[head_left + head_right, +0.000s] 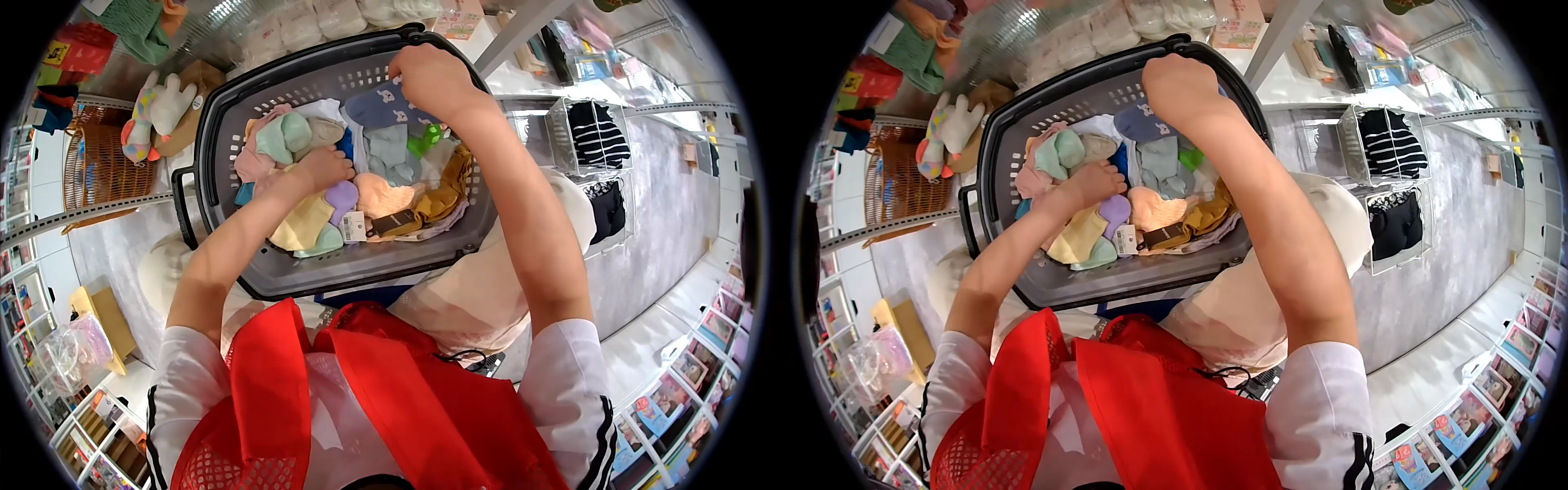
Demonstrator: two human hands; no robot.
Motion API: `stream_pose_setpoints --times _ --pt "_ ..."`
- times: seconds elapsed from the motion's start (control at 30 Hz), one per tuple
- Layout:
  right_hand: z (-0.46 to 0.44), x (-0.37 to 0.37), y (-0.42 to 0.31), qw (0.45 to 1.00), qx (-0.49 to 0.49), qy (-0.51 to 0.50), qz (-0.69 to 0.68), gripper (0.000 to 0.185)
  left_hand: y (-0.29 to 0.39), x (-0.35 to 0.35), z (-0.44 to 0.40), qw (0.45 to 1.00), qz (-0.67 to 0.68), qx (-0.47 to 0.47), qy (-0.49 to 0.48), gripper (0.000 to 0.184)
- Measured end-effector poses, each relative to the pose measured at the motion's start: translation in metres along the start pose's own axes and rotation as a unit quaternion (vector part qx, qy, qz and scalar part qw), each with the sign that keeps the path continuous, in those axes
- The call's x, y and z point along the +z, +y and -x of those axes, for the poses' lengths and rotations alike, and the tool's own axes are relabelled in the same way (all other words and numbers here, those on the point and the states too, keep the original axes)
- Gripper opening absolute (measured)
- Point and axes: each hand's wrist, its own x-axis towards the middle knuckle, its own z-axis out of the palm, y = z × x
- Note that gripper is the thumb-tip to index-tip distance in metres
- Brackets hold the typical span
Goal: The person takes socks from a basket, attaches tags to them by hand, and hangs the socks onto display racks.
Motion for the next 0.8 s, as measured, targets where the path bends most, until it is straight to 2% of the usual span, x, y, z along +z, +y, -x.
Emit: stream_pose_setpoints --times 0.1,0.2,0.3,0.4,0.43,0.53,0.57,0.67,0.7,0.77,0.8 --pt "0.0 0.001 -0.001 0.999 -0.016 0.045 -0.017 0.024 0.003 -0.001 0.013 0.999 -0.025 -0.025 0.024 0.007" --pt "-0.001 0.005 0.001 0.996 -0.029 0.081 -0.033 0.022 -0.007 -0.018 0.034 0.993 0.043 -0.033 0.102 0.011" --pt "0.001 0.0 -0.002 0.995 -0.023 0.085 -0.044 0.021 -0.008 -0.055 0.055 0.971 0.095 -0.069 0.208 0.011" --pt "0.003 0.001 -0.004 0.989 -0.042 0.122 -0.066 0.02 -0.004 -0.105 0.076 0.973 0.075 -0.099 0.196 0.012" --pt "0.003 0.001 -0.004 0.985 -0.055 0.142 -0.074 0.02 0.0 -0.125 0.082 0.968 0.059 -0.094 0.224 0.015" --pt "0.007 -0.004 -0.008 0.99 -0.046 0.101 -0.086 0.02 0.012 -0.154 0.098 0.935 0.04 -0.088 0.342 0.015" --pt "0.007 -0.005 -0.008 0.995 -0.04 0.044 -0.079 0.019 0.016 -0.159 0.102 0.92 0.048 -0.104 0.374 0.012" --pt "0.002 0.022 -0.005 0.948 -0.107 0.266 -0.137 0.023 0.019 -0.154 0.106 0.87 0.062 -0.106 0.478 0.01" --pt "0.0 0.018 -0.008 0.939 -0.122 0.27 -0.176 0.024 0.021 -0.153 0.107 0.866 0.064 -0.115 0.482 0.01" --pt "0.002 0.013 -0.022 0.917 -0.127 0.144 -0.351 0.03 0.022 -0.152 0.106 0.862 0.062 -0.103 0.492 0.01" --pt "0.005 0.011 -0.031 0.889 -0.128 0.077 -0.434 0.033 0.021 -0.152 0.107 0.861 0.059 -0.098 0.495 0.011"
